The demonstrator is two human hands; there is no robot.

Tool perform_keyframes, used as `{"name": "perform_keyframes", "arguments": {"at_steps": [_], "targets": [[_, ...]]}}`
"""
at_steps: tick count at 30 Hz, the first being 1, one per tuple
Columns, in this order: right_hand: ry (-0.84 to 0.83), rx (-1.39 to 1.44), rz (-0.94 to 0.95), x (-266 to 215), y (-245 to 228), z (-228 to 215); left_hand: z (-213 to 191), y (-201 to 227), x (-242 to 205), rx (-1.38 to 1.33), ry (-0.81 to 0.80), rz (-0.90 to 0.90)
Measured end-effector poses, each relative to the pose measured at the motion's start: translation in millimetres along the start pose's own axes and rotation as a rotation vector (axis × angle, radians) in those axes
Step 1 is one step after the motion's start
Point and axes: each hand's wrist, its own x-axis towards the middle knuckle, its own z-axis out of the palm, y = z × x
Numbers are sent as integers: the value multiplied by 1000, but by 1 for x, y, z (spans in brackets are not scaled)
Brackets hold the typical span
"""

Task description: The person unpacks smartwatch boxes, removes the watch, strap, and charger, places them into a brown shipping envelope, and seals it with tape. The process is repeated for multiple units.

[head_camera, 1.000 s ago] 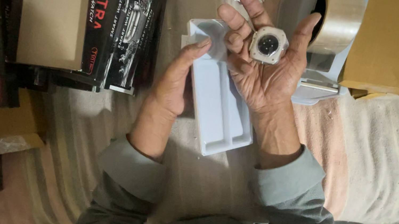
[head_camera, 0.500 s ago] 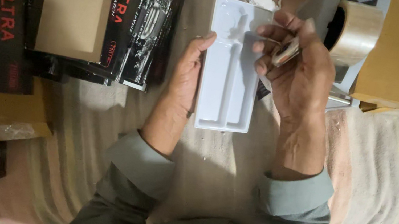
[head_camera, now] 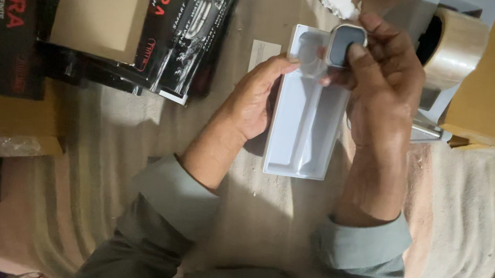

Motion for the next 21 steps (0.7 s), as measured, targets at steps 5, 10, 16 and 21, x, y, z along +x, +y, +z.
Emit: {"name": "perform_keyframes", "arguments": {"at_steps": [5,10,16,21], "targets": [[125,-333,-117,-7,13,12,-5,-9,6,12,82,35],[210,-624,-286,-12,22,24,-10,-19,11,-5,107,76],[183,-975,-497,-10,12,29,-11,-11,10,-79,135,151],[86,-949,-364,-18,-1,31,-9,0,8,-66,147,183]]}}
